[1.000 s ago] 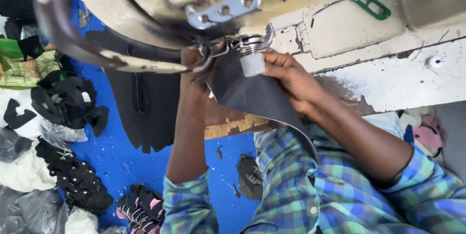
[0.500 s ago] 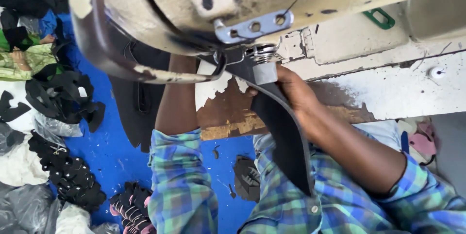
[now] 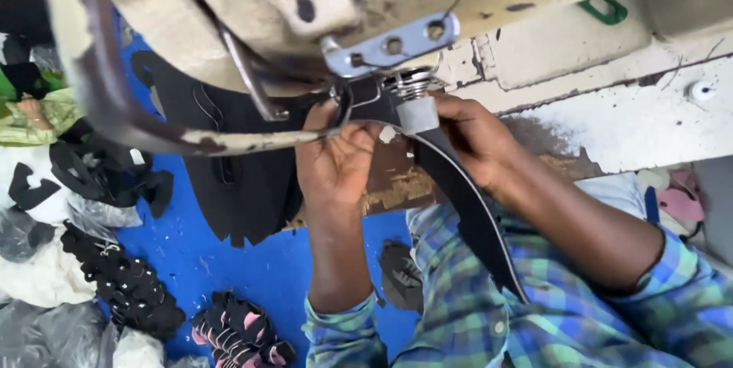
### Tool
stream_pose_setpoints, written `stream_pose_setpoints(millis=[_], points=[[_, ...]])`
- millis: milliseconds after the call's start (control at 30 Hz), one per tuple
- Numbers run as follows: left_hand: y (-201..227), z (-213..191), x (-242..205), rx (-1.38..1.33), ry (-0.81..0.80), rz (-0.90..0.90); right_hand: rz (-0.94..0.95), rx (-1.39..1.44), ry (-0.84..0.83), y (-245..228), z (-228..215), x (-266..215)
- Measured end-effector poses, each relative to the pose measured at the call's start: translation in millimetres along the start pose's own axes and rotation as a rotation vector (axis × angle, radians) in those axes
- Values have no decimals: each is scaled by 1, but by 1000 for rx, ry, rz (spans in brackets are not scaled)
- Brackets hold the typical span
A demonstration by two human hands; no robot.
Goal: The person sews black shoe parts using a sewing machine, guiding the material under the needle and cutting the thread with scissors. They repeat this process for several pieces, stacking the finished parts on the table.
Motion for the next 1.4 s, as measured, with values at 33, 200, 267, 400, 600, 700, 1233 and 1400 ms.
stream_pose_setpoints(millis=[33,200,267,400,600,700,1233,1400], points=[[3,-29,12,6,-9,6,-5,-2,-11,-4,12,0],[11,-47,37,377,12,263,-29,-26,17,-4,24,-5],[18,-40,48,362,-42,234,-63,-43,-1,-1,18,-1],[38,-93,100,354,207,181,-117,-144,11,0,31,-6],[73,-171,161,463,-53,183,-147,-156,68,1,34,-11],[87,-205,184,275,-319,70,-229,-164,-13,6,26,-7],[20,34,-28,578,19,128,-468,-245,11,15,35,-1],[19,23,-47,683,132,112,-399,-254,12,15,16,1]])
Point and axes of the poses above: each hand's wrist, its own x-axis towards the middle knuckle, its own z-axis out of the palm, y = z × x, the point moved 2 cm from there along x, towards the middle knuckle, and after that the axes turned 5 degrees about -z, right-handed, at the moved point
